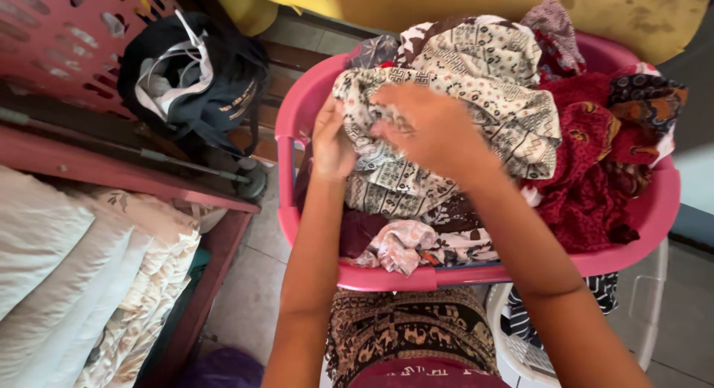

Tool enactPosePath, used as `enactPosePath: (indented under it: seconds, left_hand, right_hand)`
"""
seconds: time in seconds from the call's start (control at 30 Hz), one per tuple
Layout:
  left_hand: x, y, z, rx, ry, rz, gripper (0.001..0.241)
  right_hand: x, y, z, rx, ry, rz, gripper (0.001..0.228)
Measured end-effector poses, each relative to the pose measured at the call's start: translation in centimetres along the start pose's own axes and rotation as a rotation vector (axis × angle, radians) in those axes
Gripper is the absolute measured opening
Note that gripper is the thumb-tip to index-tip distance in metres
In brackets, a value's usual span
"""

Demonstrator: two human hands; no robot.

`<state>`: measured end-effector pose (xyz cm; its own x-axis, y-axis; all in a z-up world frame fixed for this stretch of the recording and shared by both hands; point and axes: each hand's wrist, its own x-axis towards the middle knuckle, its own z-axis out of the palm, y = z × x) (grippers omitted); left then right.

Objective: The person folds multiple garments by hand over a pink laundry basin. They handle a black and white striped shirt and a patterned white shirt, smoothing and folding each item before placing it back into the basin.

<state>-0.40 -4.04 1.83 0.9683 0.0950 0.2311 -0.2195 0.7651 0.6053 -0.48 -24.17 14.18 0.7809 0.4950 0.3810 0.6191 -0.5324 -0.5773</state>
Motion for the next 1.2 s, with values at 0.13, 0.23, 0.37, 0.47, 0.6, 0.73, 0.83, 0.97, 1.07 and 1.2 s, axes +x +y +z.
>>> enactPosePath:
  seconds: [0.13, 0.23, 0.37, 0.47, 0.6, 0.73, 0.83, 0.97, 1.07, 1.2]
  left_hand:
    - [-0.3, 1.0, 1.5, -0.021, 0.035, 0.003, 0.048]
    - [0.2, 1.1, 1.4, 0.643, 0.111, 0.059, 0.068]
    - [0.5, -0.6, -0.1, 1.159, 0.065, 0.127, 0.049]
    - [0.7, -1.0, -1.3, 0.212, 0.104, -0.176, 0.042]
    - [0.4, 0.1, -1.9, -0.237, 0.095, -0.243, 0.055]
    - [-0.6, 0.7, -1.8, -0.322, -0.028, -0.256, 0.057]
    - [-1.0, 0.7, -1.6, -0.308, -0.101, -0.262, 0.061]
    - [0.5, 0.6, -2.3, -0.161, 0.008, -0.213, 0.051]
    - [1.6, 0.6, -2.9, 0.198, 0.235, 0.084, 0.036]
    - [0.9, 0.4, -1.1, 0.683, 0.410, 0.641, 0.026]
  right_hand:
    - [1.3, 1.1, 3.3, -0.455, -0.222, -0.024, 0.013]
    - [1.4, 4.2, 1.4, 0.569, -0.141, 0.282, 0.016]
    - [-0.2, 7.5, -2.6, 1.467, 0.400, -0.093, 0.019]
    - [-0.1, 8.1, -3.9, 0.955, 0.359, -0.070, 0.013]
    - [0.6, 6.8, -5.1, 0.447, 0.207, -0.108, 0.011]
    - [0.3, 3.6, -1.6, 0.206, -0.076, -0.117, 0.026]
    - [1.0, 2.6, 3.2, -0.369, -0.222, -0.020, 0.043]
    - [1.8, 4.9, 4.1, -0.054, -0.226, 0.038, 0.032]
    - [1.3, 6.6, 0.5, 1.057, 0.100, 0.118, 0.020]
    - [0.3, 5.9, -2.9, 0.663, 0.362, 0.007, 0.024]
